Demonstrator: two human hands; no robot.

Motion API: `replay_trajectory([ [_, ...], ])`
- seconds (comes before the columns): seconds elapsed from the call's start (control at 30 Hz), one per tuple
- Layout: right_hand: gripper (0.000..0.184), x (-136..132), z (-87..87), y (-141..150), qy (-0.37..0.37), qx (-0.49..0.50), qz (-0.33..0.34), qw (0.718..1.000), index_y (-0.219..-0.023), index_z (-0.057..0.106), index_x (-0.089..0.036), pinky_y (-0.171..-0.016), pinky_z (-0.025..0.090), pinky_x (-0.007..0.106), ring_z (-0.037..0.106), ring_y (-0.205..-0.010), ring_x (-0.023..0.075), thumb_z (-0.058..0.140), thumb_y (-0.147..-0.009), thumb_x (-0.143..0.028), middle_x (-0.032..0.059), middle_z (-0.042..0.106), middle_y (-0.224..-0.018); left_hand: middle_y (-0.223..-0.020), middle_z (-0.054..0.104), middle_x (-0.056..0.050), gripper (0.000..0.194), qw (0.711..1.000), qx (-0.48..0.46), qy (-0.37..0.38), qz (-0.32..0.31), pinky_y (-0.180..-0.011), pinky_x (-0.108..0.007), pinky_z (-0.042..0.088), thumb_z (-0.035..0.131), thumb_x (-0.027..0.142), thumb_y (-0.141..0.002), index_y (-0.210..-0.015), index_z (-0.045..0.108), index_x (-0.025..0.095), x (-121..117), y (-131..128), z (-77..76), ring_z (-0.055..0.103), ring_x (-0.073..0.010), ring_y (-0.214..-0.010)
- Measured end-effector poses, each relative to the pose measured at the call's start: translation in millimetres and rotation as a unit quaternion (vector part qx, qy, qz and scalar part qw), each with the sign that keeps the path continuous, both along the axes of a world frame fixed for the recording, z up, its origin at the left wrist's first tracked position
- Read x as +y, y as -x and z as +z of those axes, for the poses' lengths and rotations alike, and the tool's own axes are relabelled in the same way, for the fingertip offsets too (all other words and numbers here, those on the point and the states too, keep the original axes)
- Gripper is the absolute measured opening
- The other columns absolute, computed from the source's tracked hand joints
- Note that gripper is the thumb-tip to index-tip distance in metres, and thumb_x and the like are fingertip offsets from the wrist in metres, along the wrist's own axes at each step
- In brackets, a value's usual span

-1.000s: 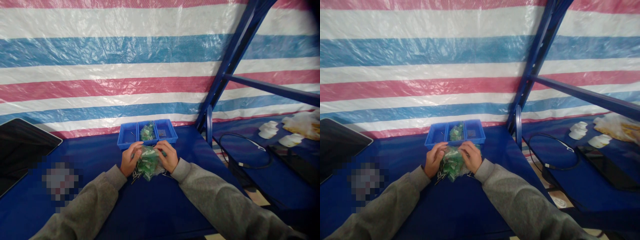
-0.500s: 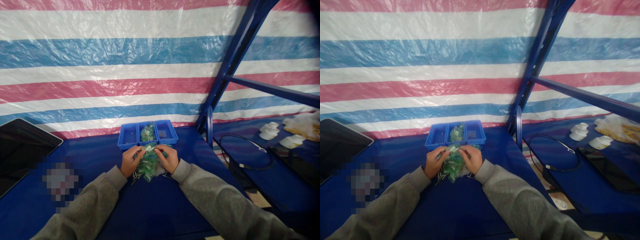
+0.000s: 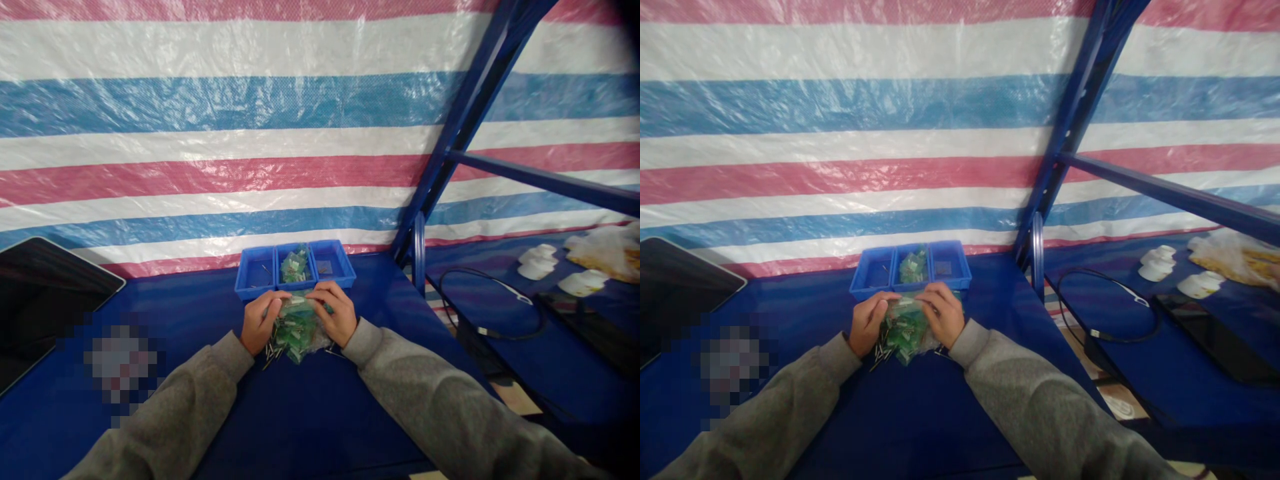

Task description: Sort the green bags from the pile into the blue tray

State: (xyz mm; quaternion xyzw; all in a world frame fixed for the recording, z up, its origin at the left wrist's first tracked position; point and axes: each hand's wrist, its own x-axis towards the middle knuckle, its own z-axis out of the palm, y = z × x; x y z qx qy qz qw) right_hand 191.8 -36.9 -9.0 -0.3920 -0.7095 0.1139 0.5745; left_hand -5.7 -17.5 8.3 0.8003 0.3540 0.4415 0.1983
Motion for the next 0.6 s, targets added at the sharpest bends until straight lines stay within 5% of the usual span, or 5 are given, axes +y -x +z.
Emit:
replay_trajectory([
  [0.13,0.012,-1.3,2.5,0.4,-0.001,0.012,-0.017,1.000,-0.089,0.061,-0.019,-0.073,0.048,0.030,0.055,-0.085,0.0164,0.050,-0.086,-0.020,0.0067,0.055,-0.093,-0.086,0.063,-0.007,0.031,0.998,0.015,-0.013,-0.054,-0.074,-0.029,0.046,0.038,0.031,-0.091,-0.098,0.063,0.014,-1.5,0.9,6.0,0.059,-0.0155,-0.078],
  [0.37,0.010,-1.0,1.6,1.3,0.011,0.013,-0.007,1.000,-0.084,0.060,-0.019,-0.067,0.048,0.029,0.054,-0.075,0.0149,0.052,-0.086,-0.025,0.0052,0.055,-0.087,-0.077,0.063,-0.005,0.019,0.997,0.046,-0.032,-0.055,-0.064,-0.024,0.047,0.052,0.030,-0.086,-0.088,0.064,0.015,-1.1,-7.3,7.4,0.057,-0.0126,-0.067],
  [0.6,0.029,-2.5,2.6,0.1,0.031,0.005,0.009,0.999,-0.112,0.055,-0.021,-0.069,0.048,0.030,0.055,-0.079,0.0165,0.054,-0.084,-0.029,0.0072,0.058,-0.096,-0.076,0.067,-0.002,0.015,0.996,0.020,-0.076,0.029,-0.067,-0.023,0.049,0.055,0.029,-0.084,-0.084,0.064,0.017,-0.2,-7.0,0.1,0.062,-0.0117,-0.065],
])
